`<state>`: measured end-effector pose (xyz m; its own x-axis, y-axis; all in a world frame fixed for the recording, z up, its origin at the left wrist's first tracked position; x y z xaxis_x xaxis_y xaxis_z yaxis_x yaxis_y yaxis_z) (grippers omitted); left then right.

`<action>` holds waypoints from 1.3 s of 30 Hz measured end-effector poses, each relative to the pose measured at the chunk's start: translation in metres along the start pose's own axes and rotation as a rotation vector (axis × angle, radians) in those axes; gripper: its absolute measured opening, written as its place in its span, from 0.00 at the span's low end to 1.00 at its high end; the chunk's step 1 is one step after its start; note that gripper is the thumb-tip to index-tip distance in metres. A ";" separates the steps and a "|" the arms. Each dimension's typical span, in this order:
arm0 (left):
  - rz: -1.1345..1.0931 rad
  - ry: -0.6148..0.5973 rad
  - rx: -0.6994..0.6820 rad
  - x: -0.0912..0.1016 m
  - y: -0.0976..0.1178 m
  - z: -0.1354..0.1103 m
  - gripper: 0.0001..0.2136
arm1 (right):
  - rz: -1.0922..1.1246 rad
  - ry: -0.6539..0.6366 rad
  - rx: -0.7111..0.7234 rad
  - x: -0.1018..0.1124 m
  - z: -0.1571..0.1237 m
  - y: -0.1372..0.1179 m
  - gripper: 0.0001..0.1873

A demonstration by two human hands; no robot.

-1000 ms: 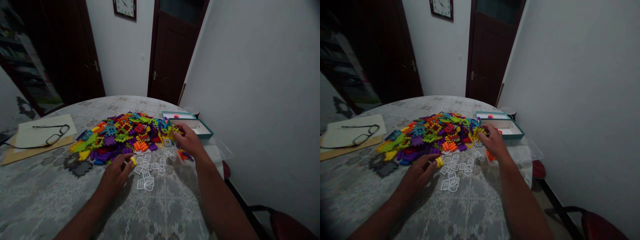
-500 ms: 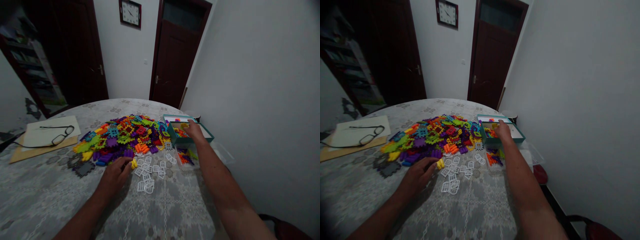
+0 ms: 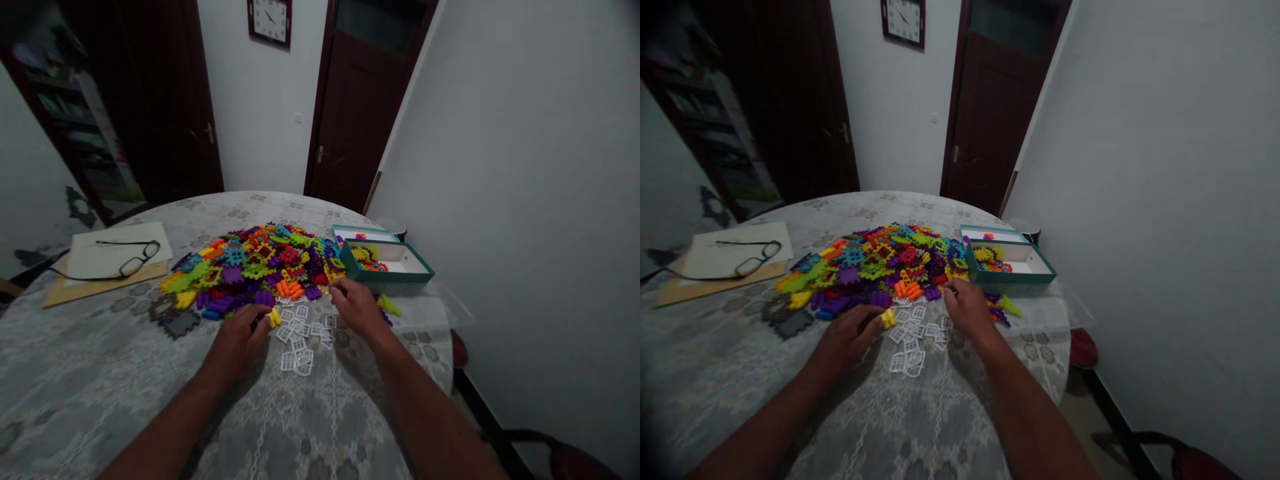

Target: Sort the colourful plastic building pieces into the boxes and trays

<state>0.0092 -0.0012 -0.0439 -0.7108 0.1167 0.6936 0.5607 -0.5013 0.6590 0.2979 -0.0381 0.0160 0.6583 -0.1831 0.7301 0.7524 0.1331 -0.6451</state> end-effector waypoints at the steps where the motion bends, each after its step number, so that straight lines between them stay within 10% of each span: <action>1: 0.001 0.006 -0.006 0.000 0.001 -0.001 0.15 | 0.004 -0.052 0.022 -0.007 -0.004 -0.007 0.12; 9: 0.057 -0.005 -0.040 -0.006 -0.001 -0.005 0.11 | -0.205 -0.075 0.210 -0.043 0.013 -0.005 0.16; 23: 0.170 -0.137 0.021 -0.012 0.010 -0.011 0.22 | -0.380 0.138 -0.217 -0.080 0.097 0.014 0.31; 39: 0.173 -0.088 0.001 -0.022 0.002 -0.012 0.34 | -0.364 0.095 0.025 -0.087 0.035 0.009 0.21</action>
<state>0.0211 -0.0151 -0.0608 -0.5636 0.1032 0.8196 0.6719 -0.5199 0.5275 0.2486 0.0126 -0.0454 0.3436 -0.3126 0.8855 0.9379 0.0661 -0.3406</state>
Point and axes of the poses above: each hand's wrist, its own z-axis towards the middle knuckle, its own x-axis out of the back of the hand, y = z × x, the point moved 1 cm from there along z, towards the middle knuckle, and after that the axes turned 8 degrees about -y, right-handed, at the moved point
